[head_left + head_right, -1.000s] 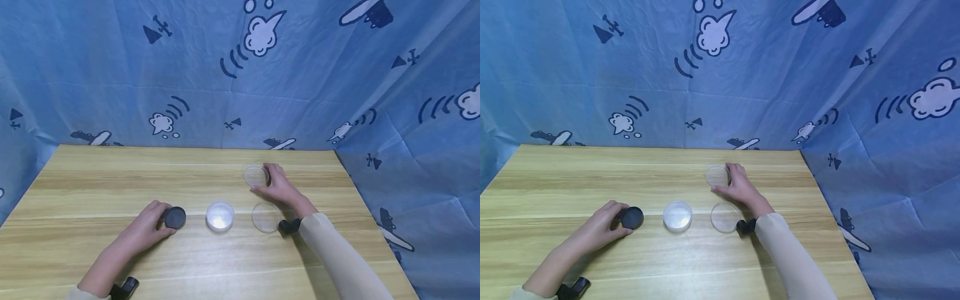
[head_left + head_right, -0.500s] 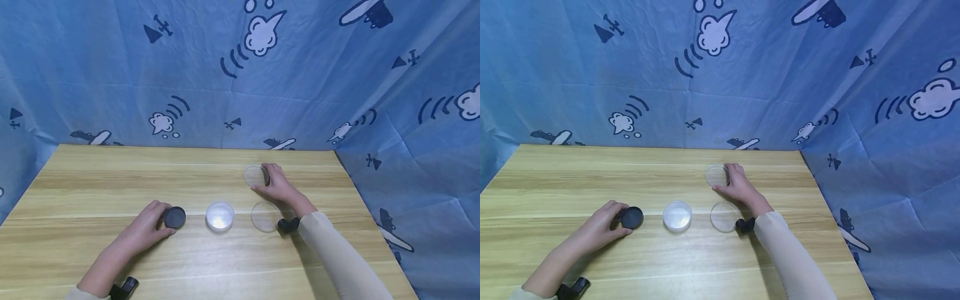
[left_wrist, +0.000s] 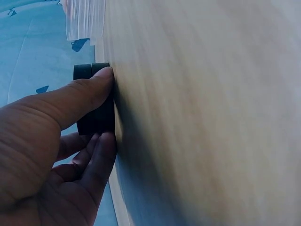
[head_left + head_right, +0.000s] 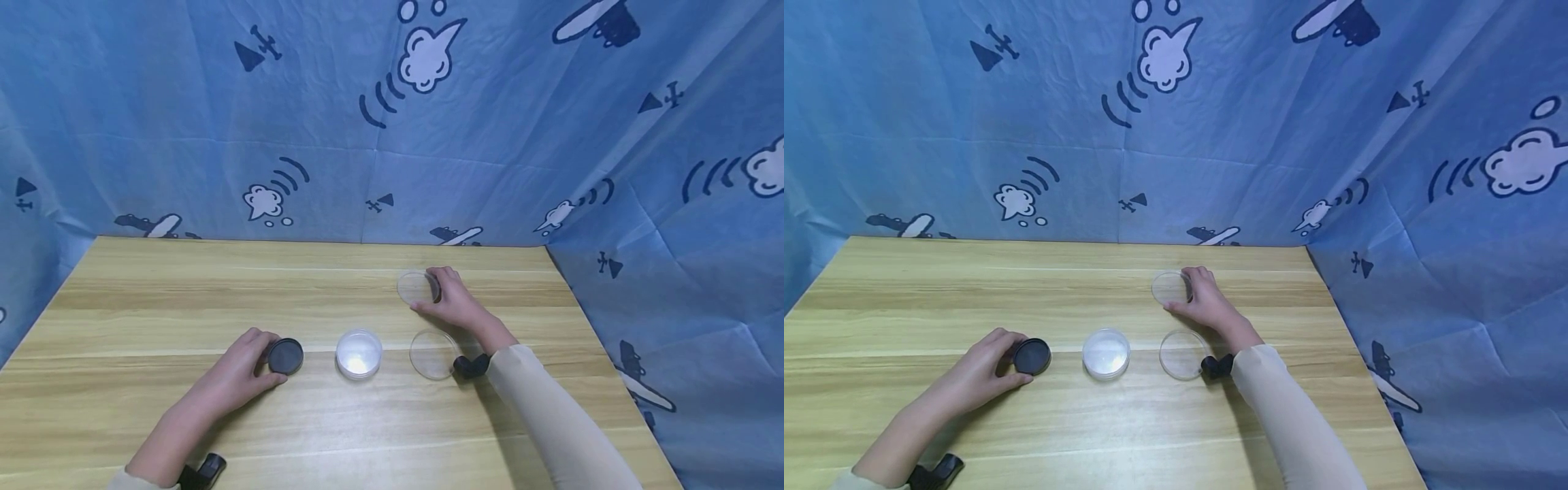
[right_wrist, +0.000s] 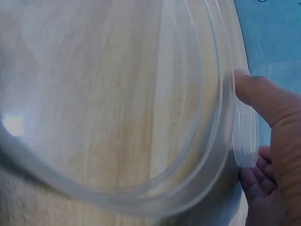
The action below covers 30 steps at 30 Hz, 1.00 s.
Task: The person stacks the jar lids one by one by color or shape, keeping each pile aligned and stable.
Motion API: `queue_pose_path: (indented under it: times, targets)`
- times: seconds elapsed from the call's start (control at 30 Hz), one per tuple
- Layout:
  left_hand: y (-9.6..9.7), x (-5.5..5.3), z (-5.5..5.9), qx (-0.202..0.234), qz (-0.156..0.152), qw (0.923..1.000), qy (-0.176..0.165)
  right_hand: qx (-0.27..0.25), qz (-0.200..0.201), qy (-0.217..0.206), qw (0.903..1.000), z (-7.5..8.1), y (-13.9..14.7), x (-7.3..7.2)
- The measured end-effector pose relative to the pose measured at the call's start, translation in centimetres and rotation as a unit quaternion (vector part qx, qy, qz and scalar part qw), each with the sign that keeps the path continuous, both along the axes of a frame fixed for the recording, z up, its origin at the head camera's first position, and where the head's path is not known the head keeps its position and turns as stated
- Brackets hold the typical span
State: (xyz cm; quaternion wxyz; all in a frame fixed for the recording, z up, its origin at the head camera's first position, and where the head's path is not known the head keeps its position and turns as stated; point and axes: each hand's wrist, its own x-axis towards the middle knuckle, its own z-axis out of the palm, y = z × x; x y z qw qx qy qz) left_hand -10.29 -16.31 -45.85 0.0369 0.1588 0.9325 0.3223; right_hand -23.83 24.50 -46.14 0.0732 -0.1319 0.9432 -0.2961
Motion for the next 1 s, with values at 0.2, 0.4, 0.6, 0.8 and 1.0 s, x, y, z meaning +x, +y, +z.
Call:
queue_pose_path:
  times: [0.2, 0.4, 0.6, 0.8, 1.0]
  targets:
    - [-0.03, -0.07, -0.06, -0.003, 0.003, 1.0000, 0.000, -0.001, -0.002, 0.000, 1.0000, -0.01, 0.08, 0.03]
    - [-0.08, -0.10, -0.09, -0.003, 0.001, 1.0000, 0.005, -0.003, 0.000, 0.002, 1.0000, -0.09, 0.11, 0.04]
    - [-0.11, -0.11, -0.13, -0.001, 0.001, 1.0000, 0.006, -0.002, 0.002, 0.010, 0.9999, -0.13, 0.10, 0.09]
    - [-0.08, -0.12, -0.19, 0.003, -0.001, 1.0000, 0.002, -0.004, 0.001, 0.010, 0.9999, -0.14, 0.24, 0.25]
    - [-0.11, -0.10, -0.27, 0.007, -0.003, 1.0000, 0.004, -0.003, -0.003, 0.002, 1.0000, -0.17, 0.32, 0.48]
